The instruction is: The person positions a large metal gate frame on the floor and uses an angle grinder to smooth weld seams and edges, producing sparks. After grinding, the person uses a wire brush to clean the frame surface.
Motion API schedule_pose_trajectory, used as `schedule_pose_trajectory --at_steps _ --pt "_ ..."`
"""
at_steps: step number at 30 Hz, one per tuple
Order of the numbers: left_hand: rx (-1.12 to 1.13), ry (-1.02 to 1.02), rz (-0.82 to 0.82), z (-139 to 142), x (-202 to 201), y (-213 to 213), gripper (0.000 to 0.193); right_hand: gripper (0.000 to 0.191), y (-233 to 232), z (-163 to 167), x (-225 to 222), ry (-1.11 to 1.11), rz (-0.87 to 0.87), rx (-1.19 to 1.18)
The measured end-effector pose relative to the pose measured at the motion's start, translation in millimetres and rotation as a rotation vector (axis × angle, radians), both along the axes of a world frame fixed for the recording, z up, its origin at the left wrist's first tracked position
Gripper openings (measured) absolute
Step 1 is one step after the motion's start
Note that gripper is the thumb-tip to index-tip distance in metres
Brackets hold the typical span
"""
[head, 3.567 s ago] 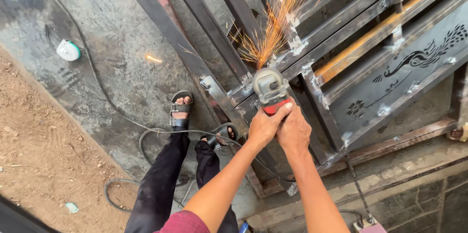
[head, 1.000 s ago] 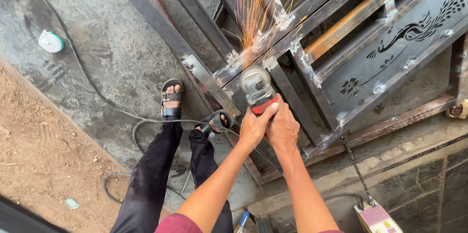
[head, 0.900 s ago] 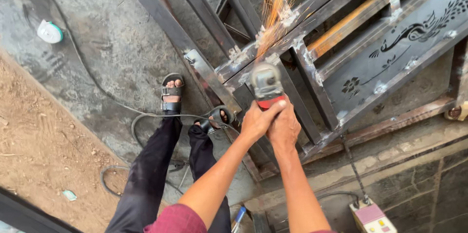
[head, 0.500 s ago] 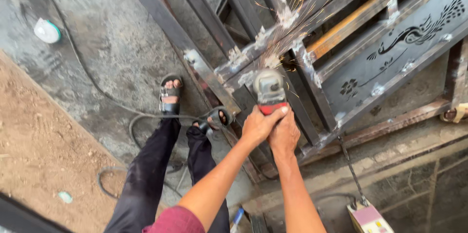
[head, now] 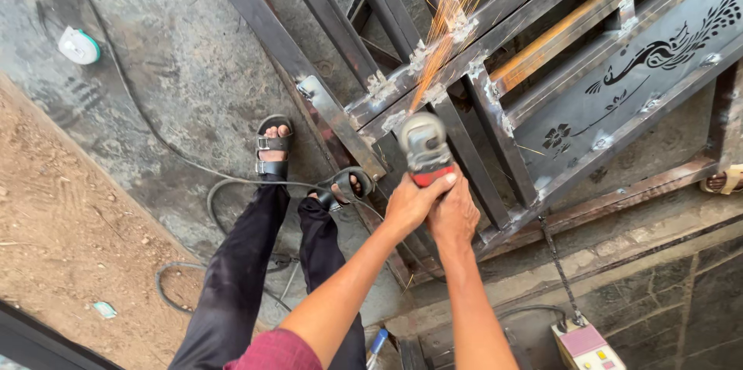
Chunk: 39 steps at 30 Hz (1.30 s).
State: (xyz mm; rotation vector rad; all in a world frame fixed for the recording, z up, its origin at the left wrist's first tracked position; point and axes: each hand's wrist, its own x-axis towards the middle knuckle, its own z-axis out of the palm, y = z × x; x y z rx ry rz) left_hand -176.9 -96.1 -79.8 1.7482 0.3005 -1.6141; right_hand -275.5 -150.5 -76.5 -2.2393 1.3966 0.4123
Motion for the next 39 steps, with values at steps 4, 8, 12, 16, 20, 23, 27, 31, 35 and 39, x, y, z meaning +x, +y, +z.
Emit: schedule_pose_trajectory --at_steps 4,8,12,16,20,23,27,31,35,39 --pt "0.033 0.001 -0.151 -2.1 7.1 -5.2 0.095 0.055 -3.4 -6.2 4.2 0.098 -0.146 0.055" --pt "-0.053 0.016 0.021 -2.4 10.2 -4.8 0.096 0.055 -3.9 -9.2 4.5 0.025 -0.003 -0.008" --pt "-0.002 0.020 -0.090 -3.2 7.6 -1.7 0.095 0.056 -2.8 -8.3 1.4 -0.006 -0.006 -0.047" --pt "-0.031 0.038 0.047 -8.7 5.3 0.2 0.099 0.053 -1.3 -8.9 3.2 -0.038 0.062 -0.021" --pt "-0.008 -0.009 -0.037 -14.0 5.6 1.2 0.098 0.053 -0.2 -9.4 11.4 -0.026 -0.001 -0.070" --pt "-0.044 -0.018 0.022 -13.5 6.6 2.4 0.096 0.056 -2.0 -6.9 16.7 -0.027 0.024 -0.028" --pt "-0.069 -0.036 0.106 -8.5 7.5 1.5 0.092 0.058 -7.3 -2.0 18.5 0.004 0.097 -0.054" --pt "-0.072 -0.022 0.052 -5.9 8.3 -1.5 0.089 0.056 -10.0 -0.2 18.7 -0.011 0.070 -0.042" --pt "-0.033 0.017 0.122 -4.8 11.3 2.6 0.090 0.055 -4.7 2.7 21.5 0.014 0.129 -0.030" --pt "-0.023 0.028 0.028 1.1 17.8 7.8 0.090 0.053 1.2 10.8 28.3 0.050 0.065 -0.006"
